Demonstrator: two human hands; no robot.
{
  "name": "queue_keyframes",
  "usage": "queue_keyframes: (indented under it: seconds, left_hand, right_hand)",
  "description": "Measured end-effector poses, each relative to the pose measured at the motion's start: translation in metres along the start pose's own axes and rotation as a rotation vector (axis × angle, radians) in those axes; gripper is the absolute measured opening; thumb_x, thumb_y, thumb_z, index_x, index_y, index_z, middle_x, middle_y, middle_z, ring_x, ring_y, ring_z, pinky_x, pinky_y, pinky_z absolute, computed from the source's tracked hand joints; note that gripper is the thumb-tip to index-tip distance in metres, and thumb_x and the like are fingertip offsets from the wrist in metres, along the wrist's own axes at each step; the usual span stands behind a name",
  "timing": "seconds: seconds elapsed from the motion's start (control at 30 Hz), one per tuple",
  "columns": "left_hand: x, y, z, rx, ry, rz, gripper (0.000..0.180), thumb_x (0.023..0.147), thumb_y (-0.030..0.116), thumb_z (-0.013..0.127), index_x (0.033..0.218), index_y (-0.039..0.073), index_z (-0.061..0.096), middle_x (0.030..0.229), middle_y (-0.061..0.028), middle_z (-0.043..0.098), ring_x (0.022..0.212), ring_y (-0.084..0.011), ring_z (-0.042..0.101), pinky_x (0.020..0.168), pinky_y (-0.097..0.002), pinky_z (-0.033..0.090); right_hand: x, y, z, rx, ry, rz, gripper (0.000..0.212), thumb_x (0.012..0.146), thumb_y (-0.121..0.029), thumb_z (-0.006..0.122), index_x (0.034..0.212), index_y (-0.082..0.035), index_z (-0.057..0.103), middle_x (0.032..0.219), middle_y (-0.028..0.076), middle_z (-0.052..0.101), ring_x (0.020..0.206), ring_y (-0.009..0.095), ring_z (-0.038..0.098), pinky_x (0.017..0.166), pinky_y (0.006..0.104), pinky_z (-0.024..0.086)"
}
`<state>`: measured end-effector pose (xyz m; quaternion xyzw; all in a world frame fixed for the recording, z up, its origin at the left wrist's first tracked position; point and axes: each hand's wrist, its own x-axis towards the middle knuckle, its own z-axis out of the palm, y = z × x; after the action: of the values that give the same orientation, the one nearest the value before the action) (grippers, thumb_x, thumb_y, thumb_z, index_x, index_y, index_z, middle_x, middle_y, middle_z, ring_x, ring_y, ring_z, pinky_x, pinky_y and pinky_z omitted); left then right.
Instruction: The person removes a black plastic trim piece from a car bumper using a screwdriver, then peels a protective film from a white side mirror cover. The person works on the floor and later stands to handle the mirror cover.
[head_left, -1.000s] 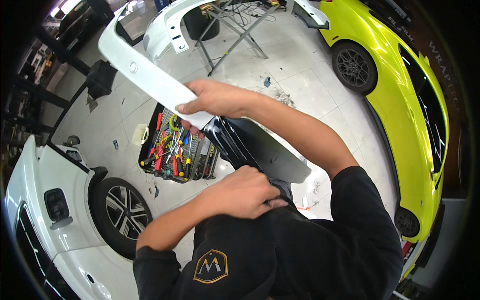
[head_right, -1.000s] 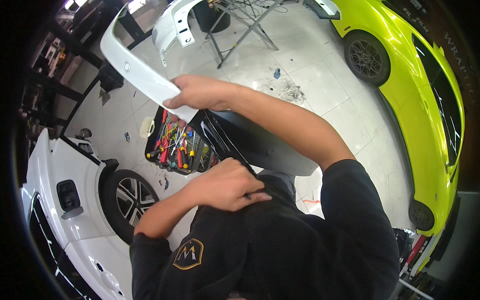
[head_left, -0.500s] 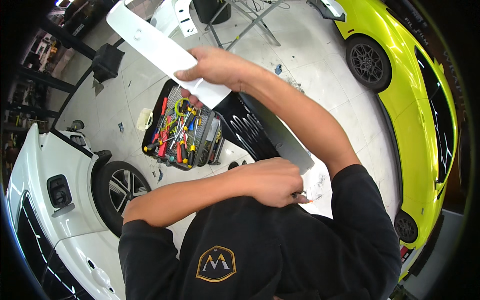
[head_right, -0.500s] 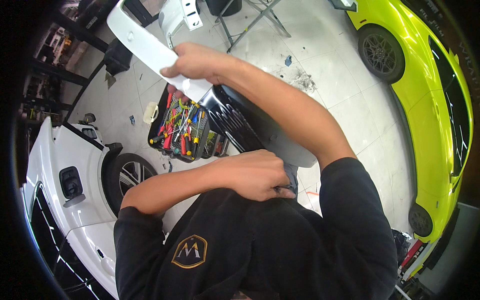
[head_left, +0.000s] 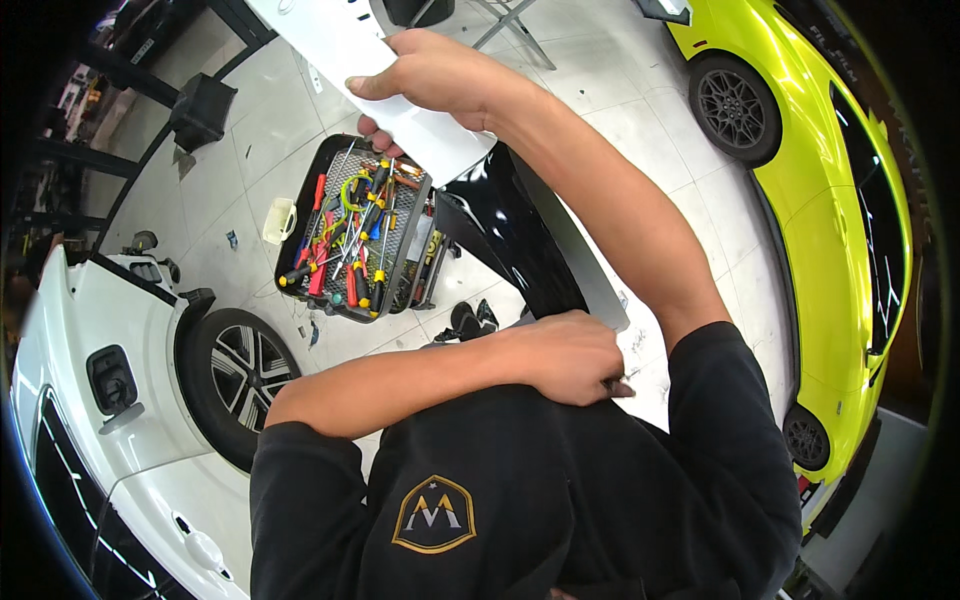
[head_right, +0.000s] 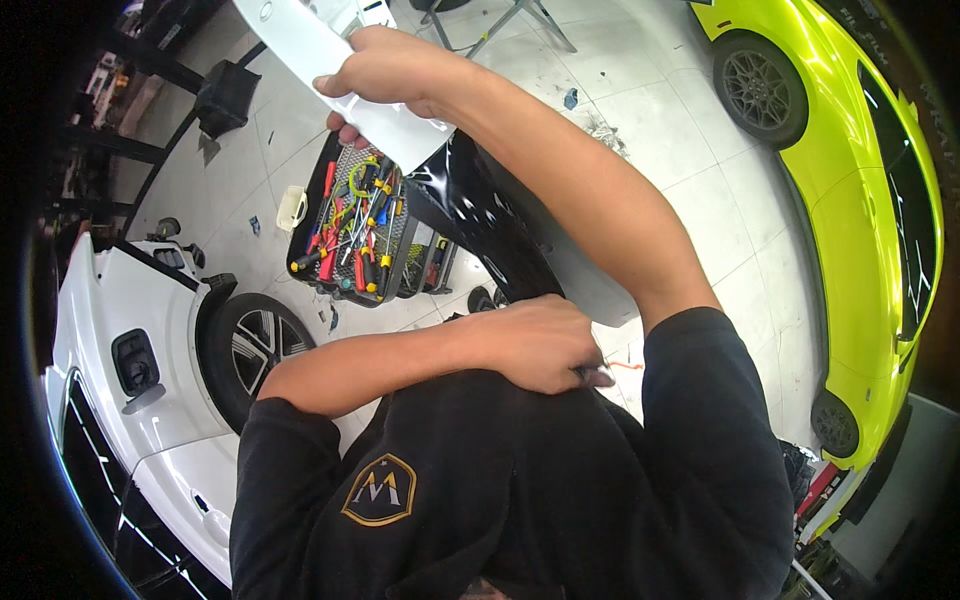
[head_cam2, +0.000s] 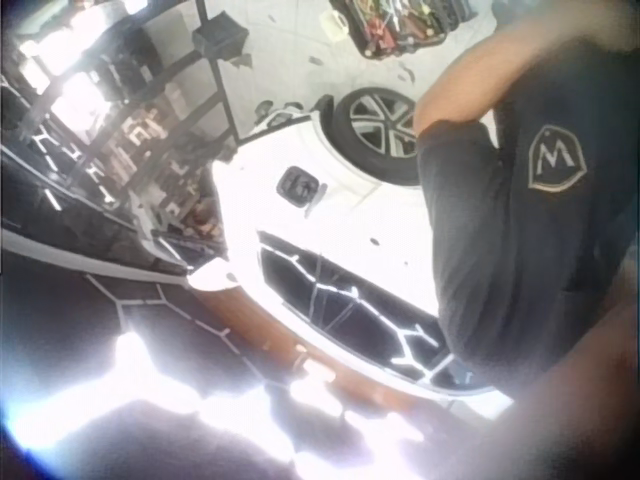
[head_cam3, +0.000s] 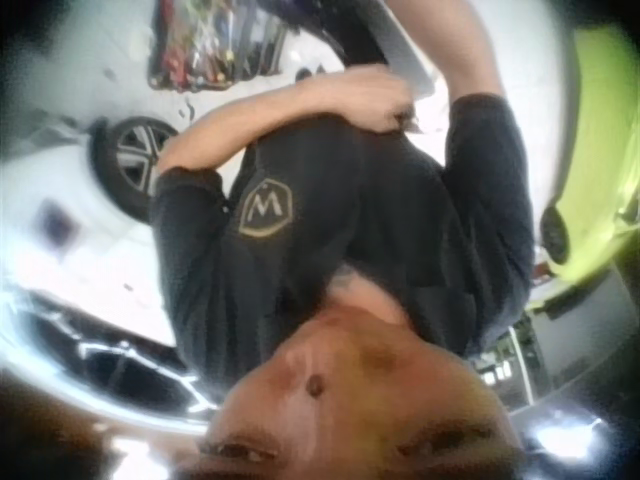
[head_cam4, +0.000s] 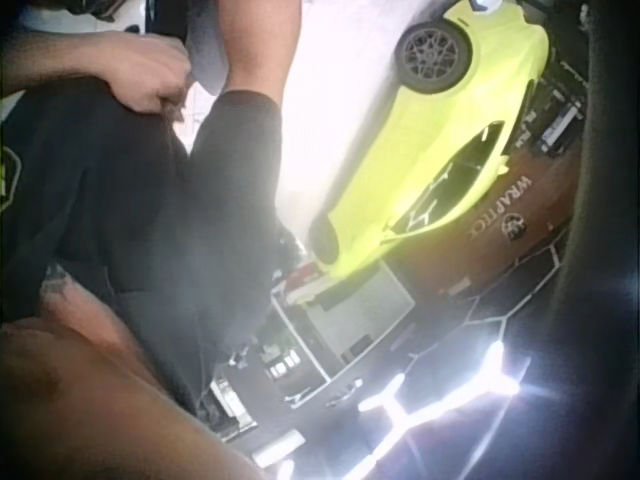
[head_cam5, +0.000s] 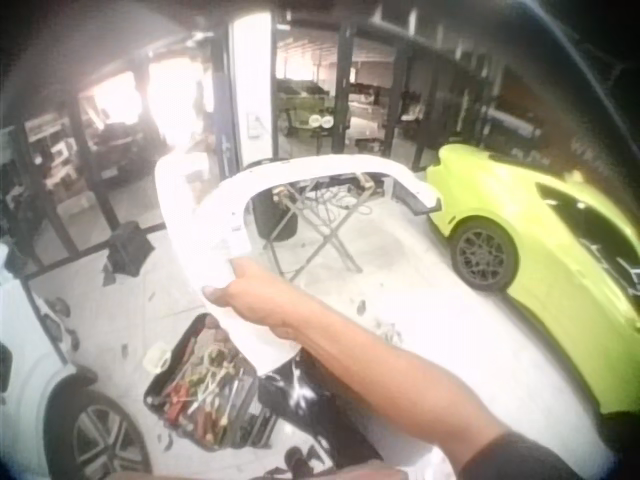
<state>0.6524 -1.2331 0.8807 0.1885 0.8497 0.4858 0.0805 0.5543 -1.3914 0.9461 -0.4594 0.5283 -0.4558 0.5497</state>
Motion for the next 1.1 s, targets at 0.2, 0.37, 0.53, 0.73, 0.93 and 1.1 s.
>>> queue_keyframes:
  seconds: [0.2,0.37,0.53,0.73,0.93,1.1]
  left_hand:
    - [-0.056,0.019,0.013,0.112,0.279,-0.181,0.033,0.096,0.034,0.06,0.093,0.001,0.059,0.086,-0.0196,0.063,0.082,-0.0402,0.063,0.07,-0.0481,0.049]
    - [-0.112,0.008,0.02,-0.111,0.345,-0.473,0.034,0.097,0.03,0.058,0.105,-0.003,0.063,0.108,-0.0243,0.064,0.099,-0.043,0.063,0.086,-0.044,0.05]
    - [-0.185,-0.032,-0.004,0.067,0.115,-0.924,0.048,0.098,0.044,0.054,0.11,0.0,0.07,0.097,-0.0182,0.073,0.092,-0.035,0.07,0.08,-0.0422,0.052]
    - [-0.144,-0.082,-0.081,-0.512,1.066,0.018,0.055,0.097,0.018,0.056,0.146,-0.002,0.041,0.142,-0.0131,0.052,0.13,-0.0245,0.05,0.111,-0.038,0.035]
    - [-0.076,-0.069,-0.074,-0.997,1.265,0.138,0.045,0.101,0.028,0.058,0.136,0.0,0.049,0.132,-0.0074,0.056,0.12,-0.0177,0.054,0.106,-0.0359,0.038]
    - [-0.095,-0.043,-0.054,-0.895,1.148,0.227,0.087,0.098,0.063,0.042,0.149,-0.006,0.032,0.15,-0.0215,0.04,0.131,-0.0307,0.051,0.107,-0.0391,0.043]
  right_hand:
    - [-0.006,-0.013,-0.039,-0.014,0.024,-0.046,0.032,0.096,-0.018,0.064,0.113,0.007,0.053,0.088,0.021,0.067,0.068,0.023,0.069,0.064,0.0406,0.062]
    - [-0.014,-0.034,-0.067,-0.019,0.111,-0.024,0.034,0.096,-0.017,0.064,0.113,0.008,0.05,0.088,0.02,0.067,0.068,0.025,0.069,0.066,0.042,0.063]
    - [-0.026,-0.051,-0.057,-0.007,0.049,-0.02,0.032,0.098,-0.016,0.06,0.113,0.013,0.055,0.091,0.024,0.068,0.075,0.031,0.071,0.067,0.0463,0.062]
    - [-0.036,-0.056,-0.011,0.066,-0.188,0.023,0.029,0.097,-0.014,0.061,0.113,0.007,0.05,0.089,0.021,0.069,0.074,0.03,0.072,0.068,0.046,0.063]
    - [-0.045,-0.025,0.014,-0.743,0.256,-0.382,0.054,0.091,-0.036,0.069,0.122,0.007,0.058,0.107,0.021,0.067,0.11,0.031,0.063,0.091,0.0395,0.049]
    - [-0.134,-0.009,0.008,-0.945,0.481,-0.116,0.05,0.089,-0.046,0.067,0.096,0.004,0.058,0.081,0.022,0.067,0.077,0.039,0.067,0.071,0.0461,0.051]
